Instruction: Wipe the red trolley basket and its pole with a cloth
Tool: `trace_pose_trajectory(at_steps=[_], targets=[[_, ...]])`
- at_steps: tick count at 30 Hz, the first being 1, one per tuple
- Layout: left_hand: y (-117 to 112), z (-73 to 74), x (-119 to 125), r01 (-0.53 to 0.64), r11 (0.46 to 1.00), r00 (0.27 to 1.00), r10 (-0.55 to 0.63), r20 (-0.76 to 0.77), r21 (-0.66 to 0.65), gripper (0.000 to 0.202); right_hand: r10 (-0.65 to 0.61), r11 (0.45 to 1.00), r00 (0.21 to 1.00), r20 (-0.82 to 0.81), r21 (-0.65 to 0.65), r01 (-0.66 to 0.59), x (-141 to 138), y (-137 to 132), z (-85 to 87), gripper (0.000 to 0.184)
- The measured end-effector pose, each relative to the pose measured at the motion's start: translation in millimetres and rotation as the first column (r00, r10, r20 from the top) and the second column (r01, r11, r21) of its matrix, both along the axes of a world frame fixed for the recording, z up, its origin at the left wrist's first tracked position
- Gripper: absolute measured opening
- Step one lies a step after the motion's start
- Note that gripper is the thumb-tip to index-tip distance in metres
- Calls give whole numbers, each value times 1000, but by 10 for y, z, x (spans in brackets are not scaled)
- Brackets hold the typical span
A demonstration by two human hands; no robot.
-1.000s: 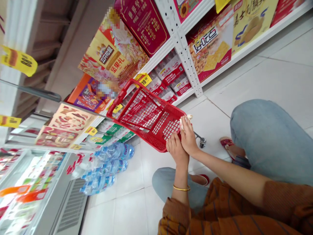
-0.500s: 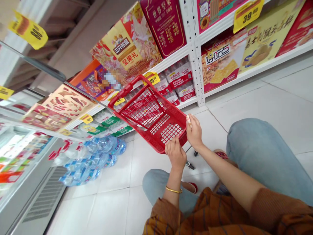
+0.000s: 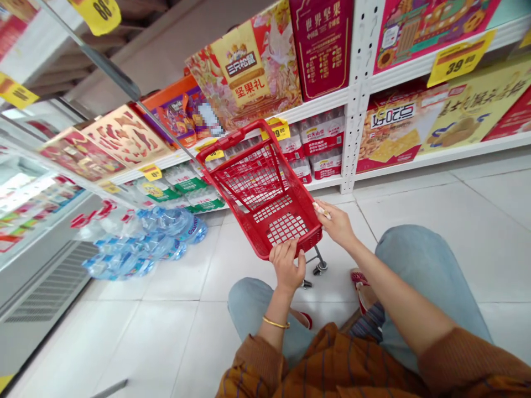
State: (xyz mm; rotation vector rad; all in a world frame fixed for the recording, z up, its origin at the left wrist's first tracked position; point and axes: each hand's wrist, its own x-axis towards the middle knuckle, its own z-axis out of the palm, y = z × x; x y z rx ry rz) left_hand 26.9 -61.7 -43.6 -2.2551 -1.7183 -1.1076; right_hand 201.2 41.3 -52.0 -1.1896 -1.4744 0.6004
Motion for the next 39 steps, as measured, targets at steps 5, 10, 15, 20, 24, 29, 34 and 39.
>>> trace_pose_trajectory(at_steps=[5, 10, 15, 20, 24, 29, 34, 39], targets=[[-88, 58, -225, -11, 1000, 997, 12, 70, -22, 26, 3, 999, 999, 37, 33, -4, -196, -280, 10, 42], [-141, 120, -392, -15, 999, 989, 20, 145, -40, 25, -22, 997, 992, 125, 75, 12, -340, -479, 29, 44], [-184, 168, -458, -4, 998, 977, 15, 213, -55, 28, -30, 993, 986, 164, 116, 11, -392, -662, 3, 46], [-217, 175, -541, -12, 997, 974, 28, 226, -71, 34, -14, 985, 980, 198, 171, -21, -425, -850, -8, 49], [-217, 188, -678, 11, 996, 976, 9, 219, -89, 36, 28, 970, 977, 210, 230, -77, -466, -973, 3, 51], [-166, 214, -888, 35, 995, 981, -16, 192, -97, 38, 126, 947, 952, 279, 252, -199, -497, -1064, -26, 53], [-90, 207, -983, -20, 993, 986, 39, 161, -116, 38, 218, 899, 912, 348, 291, -326, -503, -1069, -25, 53], [-181, 176, -800, -118, 990, 989, 125, 80, -80, 28, 272, 870, 873, 405, 284, -402, -500, -1075, 22, 47]])
